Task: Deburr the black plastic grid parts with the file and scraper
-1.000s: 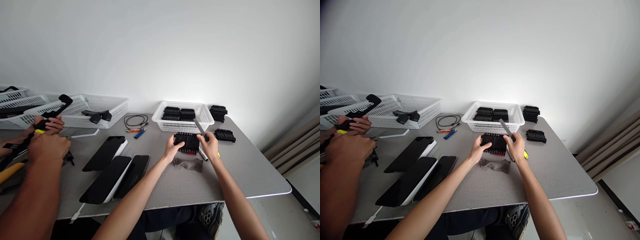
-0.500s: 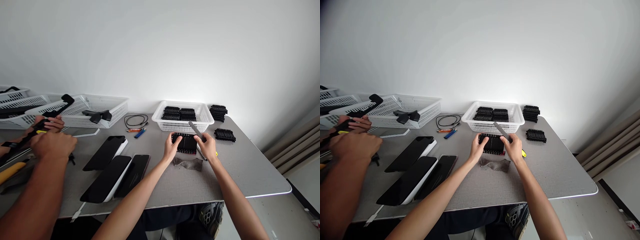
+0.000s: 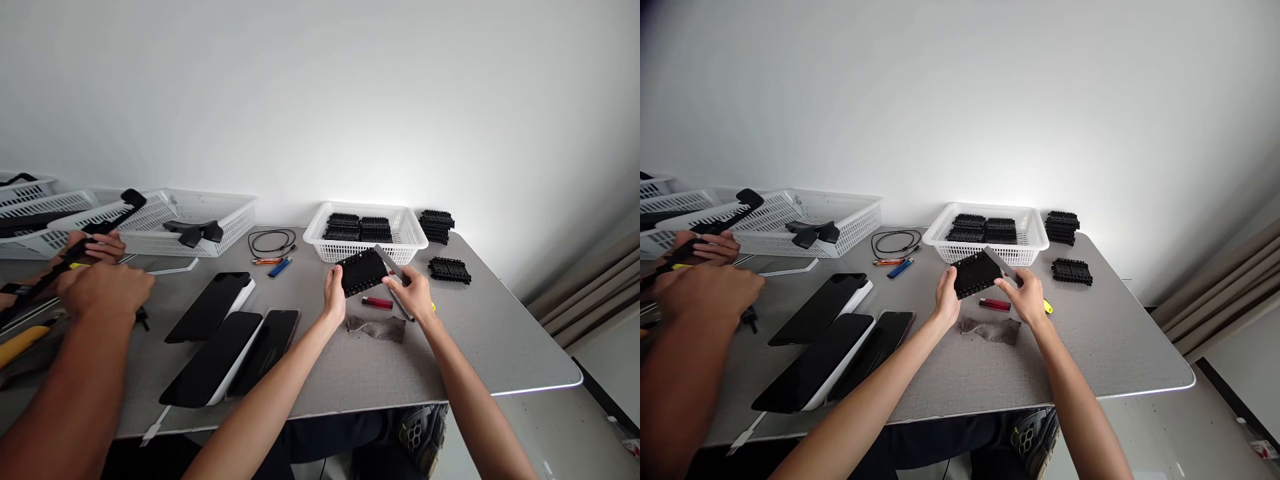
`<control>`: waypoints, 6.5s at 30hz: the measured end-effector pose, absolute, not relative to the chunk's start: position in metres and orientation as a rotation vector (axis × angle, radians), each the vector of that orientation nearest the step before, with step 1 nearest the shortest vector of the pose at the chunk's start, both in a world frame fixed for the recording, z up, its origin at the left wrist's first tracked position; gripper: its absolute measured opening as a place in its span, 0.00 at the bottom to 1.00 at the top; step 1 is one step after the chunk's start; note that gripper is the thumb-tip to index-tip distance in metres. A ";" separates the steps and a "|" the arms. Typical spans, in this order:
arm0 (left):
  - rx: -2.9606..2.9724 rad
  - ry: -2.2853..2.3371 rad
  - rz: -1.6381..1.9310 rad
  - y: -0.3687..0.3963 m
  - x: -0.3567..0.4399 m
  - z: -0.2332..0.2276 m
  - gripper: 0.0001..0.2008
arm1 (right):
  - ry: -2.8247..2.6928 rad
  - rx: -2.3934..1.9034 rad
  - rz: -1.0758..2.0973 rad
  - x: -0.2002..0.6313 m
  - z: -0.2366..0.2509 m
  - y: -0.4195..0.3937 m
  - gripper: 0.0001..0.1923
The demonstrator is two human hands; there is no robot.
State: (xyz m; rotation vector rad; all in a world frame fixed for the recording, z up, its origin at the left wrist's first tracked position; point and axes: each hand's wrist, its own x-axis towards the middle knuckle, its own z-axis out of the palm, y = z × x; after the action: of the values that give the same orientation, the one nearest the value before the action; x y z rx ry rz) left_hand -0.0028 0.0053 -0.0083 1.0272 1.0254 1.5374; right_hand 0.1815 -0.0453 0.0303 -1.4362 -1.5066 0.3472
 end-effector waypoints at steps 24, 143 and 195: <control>1.361 0.828 1.243 -0.013 0.011 0.001 0.27 | -1.473 -1.406 0.426 0.180 0.037 -0.049 0.18; 1.611 1.149 1.574 -0.008 0.001 0.001 0.21 | -1.485 -1.616 0.146 0.177 0.030 -0.050 0.23; 1.924 1.390 1.895 -0.008 -0.015 0.007 0.12 | -1.490 -1.383 0.773 0.187 0.030 -0.044 0.16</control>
State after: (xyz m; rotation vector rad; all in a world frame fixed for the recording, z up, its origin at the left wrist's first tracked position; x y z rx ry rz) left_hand -0.0150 -0.0083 0.0071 1.9237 1.3897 1.8950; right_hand 0.1866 -0.0441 0.0298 -1.3827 -1.4898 0.7728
